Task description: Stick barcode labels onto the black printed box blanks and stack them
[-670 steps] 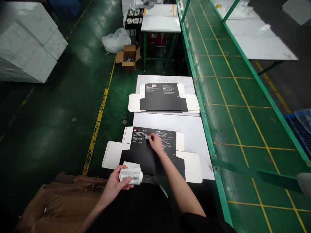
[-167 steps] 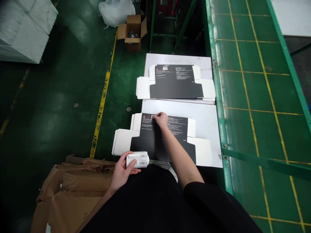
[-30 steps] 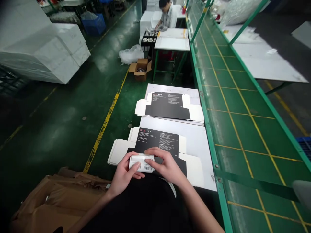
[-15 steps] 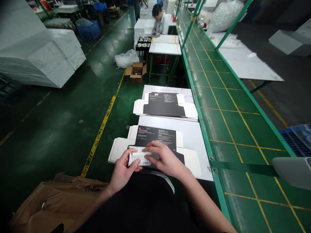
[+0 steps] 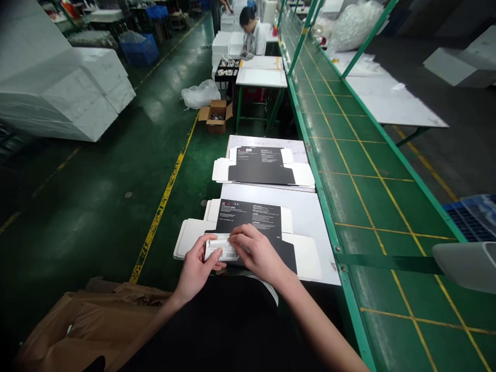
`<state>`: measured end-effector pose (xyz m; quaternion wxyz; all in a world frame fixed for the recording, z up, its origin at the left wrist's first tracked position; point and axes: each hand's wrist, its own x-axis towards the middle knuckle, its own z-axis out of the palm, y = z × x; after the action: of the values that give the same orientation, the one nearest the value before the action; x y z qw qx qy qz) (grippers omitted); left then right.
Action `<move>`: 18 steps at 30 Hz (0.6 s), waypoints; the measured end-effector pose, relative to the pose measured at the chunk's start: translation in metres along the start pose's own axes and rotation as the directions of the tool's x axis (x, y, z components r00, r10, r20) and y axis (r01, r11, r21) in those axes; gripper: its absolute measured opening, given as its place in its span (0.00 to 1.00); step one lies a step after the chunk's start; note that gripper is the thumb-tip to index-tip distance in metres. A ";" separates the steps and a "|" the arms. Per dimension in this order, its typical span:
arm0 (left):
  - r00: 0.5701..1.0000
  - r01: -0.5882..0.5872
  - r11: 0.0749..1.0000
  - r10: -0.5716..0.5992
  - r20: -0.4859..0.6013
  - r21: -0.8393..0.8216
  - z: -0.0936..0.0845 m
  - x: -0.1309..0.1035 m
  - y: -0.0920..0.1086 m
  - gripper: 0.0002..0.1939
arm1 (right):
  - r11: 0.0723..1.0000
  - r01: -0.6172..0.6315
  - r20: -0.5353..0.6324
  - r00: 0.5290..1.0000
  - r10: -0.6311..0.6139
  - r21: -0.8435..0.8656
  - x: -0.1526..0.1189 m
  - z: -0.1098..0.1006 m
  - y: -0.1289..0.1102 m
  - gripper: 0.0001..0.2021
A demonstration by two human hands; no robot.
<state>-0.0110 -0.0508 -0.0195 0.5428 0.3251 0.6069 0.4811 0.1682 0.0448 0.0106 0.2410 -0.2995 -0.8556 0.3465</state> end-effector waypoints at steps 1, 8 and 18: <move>1.000 0.005 1.000 -0.005 -0.002 0.000 0.000 0.000 0.000 0.24 | 1.000 -0.005 0.001 1.000 0.005 0.000 0.000 0.001 0.001 0.11; 1.000 0.013 1.000 -0.013 -0.004 0.004 -0.001 0.003 0.003 0.25 | 0.994 -0.106 -0.039 0.994 0.107 0.018 -0.001 0.005 0.009 0.19; 1.000 0.020 1.000 -0.020 0.001 0.009 0.000 0.008 0.003 0.25 | 0.996 -0.084 -0.009 0.996 0.084 0.032 0.001 0.003 0.015 0.10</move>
<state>-0.0129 -0.0428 -0.0193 0.5465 0.3218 0.6119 0.4726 0.1713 0.0529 -0.0024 0.2354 -0.3331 -0.8354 0.3684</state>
